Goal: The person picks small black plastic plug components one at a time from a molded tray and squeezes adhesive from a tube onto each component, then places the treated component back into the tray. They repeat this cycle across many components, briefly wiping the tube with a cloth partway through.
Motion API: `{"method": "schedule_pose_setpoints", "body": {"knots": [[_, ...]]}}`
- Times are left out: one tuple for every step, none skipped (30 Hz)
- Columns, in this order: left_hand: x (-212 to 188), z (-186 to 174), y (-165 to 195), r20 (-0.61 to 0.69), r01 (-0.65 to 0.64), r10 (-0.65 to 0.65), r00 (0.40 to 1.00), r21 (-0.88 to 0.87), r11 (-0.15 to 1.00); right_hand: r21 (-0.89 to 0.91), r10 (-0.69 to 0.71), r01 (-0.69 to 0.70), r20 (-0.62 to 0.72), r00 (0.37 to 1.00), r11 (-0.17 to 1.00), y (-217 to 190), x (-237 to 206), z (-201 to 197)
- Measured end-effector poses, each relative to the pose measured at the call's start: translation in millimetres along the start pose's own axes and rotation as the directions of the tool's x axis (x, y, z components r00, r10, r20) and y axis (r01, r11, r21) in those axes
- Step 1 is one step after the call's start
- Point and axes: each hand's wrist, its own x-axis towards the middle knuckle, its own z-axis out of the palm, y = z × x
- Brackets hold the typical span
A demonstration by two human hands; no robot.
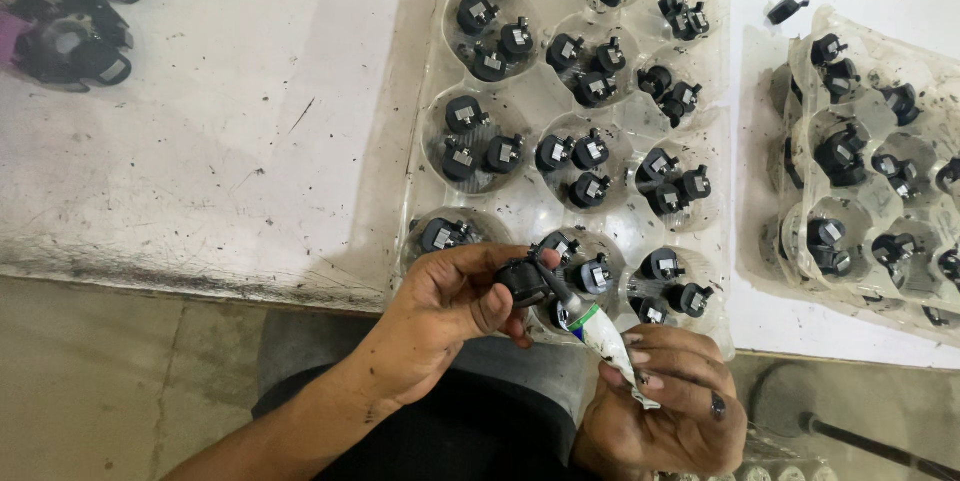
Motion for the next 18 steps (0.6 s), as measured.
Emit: {"method": "schedule_pose_setpoints", "body": {"knots": [[0,1,1,0.003,-0.005,0.005,1.000,-0.008,1.000,-0.012,0.006,-0.006,-0.004,1.000,1.000,0,0,0],[2,2,3,0.002,-0.009,0.009,1.000,-0.014,1.000,-0.024,0.012,-0.012,-0.007,1.000,1.000,0,0,0],[4,4,5,0.001,-0.014,0.014,1.000,-0.018,1.000,-0.048,0.001,-0.002,-0.020,1.000,0.999,1,1,0],[6,7,8,0.001,-0.017,0.017,1.000,-0.024,1.000,-0.016,-0.004,0.003,-0.066,0.998,1.000,3,1,-1],[9,9,13,-0.005,-0.053,0.054,0.999,0.074,0.996,0.016,-0.009,0.011,-0.112,0.994,1.000,6,2,-1],[13,11,19,-0.005,-0.091,0.093,0.996,0.172,0.981,0.106,-0.005,0.025,-0.191,0.982,0.994,9,3,-3],[19,13,25,-0.004,-0.129,0.135,0.991,0.267,0.955,0.134,-0.002,0.035,-0.238,0.971,0.990,12,3,-5],[27,15,30,-0.069,-0.061,0.096,0.993,0.400,0.915,0.162,0.000,0.048,-0.284,0.959,0.986,15,4,-7],[41,16,37,-0.139,0.015,0.067,0.988,0.521,0.854,0.131,-0.005,0.047,-0.302,0.953,0.990,18,4,-10],[58,14,45,-0.210,0.097,0.047,0.977,0.626,0.774,0.117,-0.009,0.047,-0.303,0.953,0.992,20,4,-13],[79,12,54,-0.085,-0.026,0.123,0.989,0.709,0.704,0.103,-0.013,0.047,-0.304,0.952,0.994,21,2,-16],[100,10,61,0.051,-0.155,0.183,0.982,0.770,0.619,0.107,-0.016,0.049,-0.291,0.957,0.993,22,0,-18],[122,9,66,0.056,-0.155,0.201,0.978,0.843,0.515,0.110,-0.011,0.043,-0.277,0.961,0.993,23,-2,-20],[147,8,71,0.062,-0.148,0.221,0.973,0.904,0.402,0.112,-0.007,0.038,-0.262,0.965,0.993,22,-5,-22],[174,6,76,0.170,-0.267,0.294,0.941,0.903,0.335,0.111,0.005,0.023,-0.246,0.969,0.994,22,-7,-24],[199,5,79,0.278,-0.381,0.355,0.893,0.886,0.263,0.104,0.008,0.016,-0.230,0.973,0.994,22,-9,-25],[222,1,85,0.274,-0.350,0.364,0.890,0.923,0.162,0.096,0.011,0.010,-0.213,0.977,0.995,21,-11,-26],[244,-2,88,0.273,-0.316,0.373,0.887,0.947,0.058,0.084,0.004,0.013,-0.199,0.980,0.996,21,-13,-28]]}}
